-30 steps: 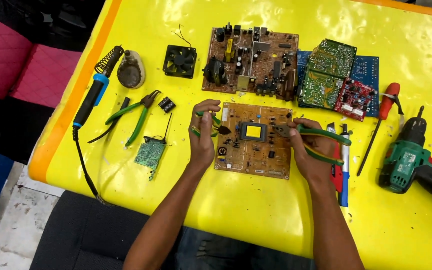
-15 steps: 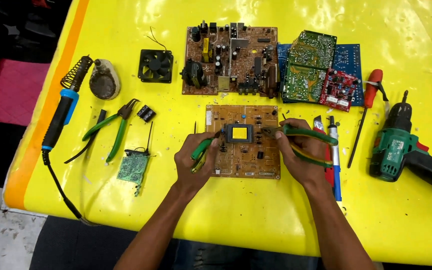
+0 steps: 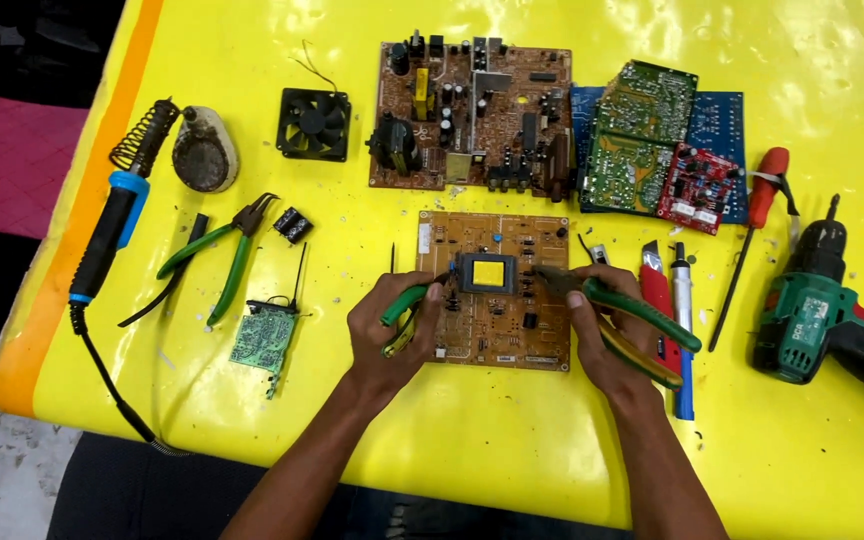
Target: Removing an electronic component from a circuit board using two pairs of pliers on a repair bench.
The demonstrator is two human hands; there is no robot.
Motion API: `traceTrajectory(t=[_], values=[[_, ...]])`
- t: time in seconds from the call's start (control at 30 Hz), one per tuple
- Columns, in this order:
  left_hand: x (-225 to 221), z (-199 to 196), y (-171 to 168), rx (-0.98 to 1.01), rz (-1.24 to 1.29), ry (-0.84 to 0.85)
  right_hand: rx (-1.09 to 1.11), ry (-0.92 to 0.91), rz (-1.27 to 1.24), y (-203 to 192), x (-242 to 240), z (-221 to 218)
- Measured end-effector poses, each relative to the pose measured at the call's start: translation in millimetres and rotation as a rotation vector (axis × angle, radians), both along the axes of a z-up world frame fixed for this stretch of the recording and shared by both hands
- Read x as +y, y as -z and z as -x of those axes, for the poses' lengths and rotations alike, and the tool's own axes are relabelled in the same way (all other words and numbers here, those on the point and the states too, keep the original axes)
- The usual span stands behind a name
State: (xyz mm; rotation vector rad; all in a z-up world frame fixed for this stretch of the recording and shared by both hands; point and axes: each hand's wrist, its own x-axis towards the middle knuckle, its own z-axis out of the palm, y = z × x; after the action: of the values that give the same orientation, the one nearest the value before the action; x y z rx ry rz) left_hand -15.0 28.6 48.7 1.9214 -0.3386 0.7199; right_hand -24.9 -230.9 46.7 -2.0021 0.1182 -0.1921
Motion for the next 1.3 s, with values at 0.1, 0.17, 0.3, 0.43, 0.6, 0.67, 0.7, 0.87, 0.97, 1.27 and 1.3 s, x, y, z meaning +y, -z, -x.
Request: traceTrajectory(t=[0.1, 0.17, 0.3, 0.43, 0.6, 0.67, 0.7, 0.87, 0.97, 1.27, 1.3], values=[[11, -2, 11, -0.044, -0.089, -0.055, 0.002, 0.000, 0.045, 2, 2, 0], [14, 1, 8, -0.006, -0.026, -0.068, -0.015, -0.015, 0.049, 0, 3, 1], [24, -2, 9, 0.009, -0.023, -0.135, -0.080, -0.019, 0.049, 1, 6, -4], [33, -1, 8, -0.019, -0.117, -0.198, -0.092, -0.017, 0.024, 3, 5, -2], [36, 13, -4, 0.247, 0.381, -0.106, -0.129, -0.020, 0.003, 9, 4, -4], [27, 21, 1, 0.375, 0.385, -0.079, -0.130, -0.024, 0.006, 7, 3, -2], [24, 24, 3, 0.502, 0.390, -0.052, -0.132, -0.029, 0.008, 6, 4, -2], [43, 22, 14, 0.537, 0.447, -0.120, -0.143, -0.040, 0.010, 6, 4, -6], [69, 25, 12, 0.537, 0.393, -0.172, -0.150, -0.054, 0.000, 4, 4, -6], [64, 25, -8, 0.391, 0.380, -0.118, -0.171, -0.058, -0.013, 10, 3, -7], [56, 26, -10, 0.376, 0.379, -0.068, -0.168, -0.061, -0.025, 8, 4, -7]])
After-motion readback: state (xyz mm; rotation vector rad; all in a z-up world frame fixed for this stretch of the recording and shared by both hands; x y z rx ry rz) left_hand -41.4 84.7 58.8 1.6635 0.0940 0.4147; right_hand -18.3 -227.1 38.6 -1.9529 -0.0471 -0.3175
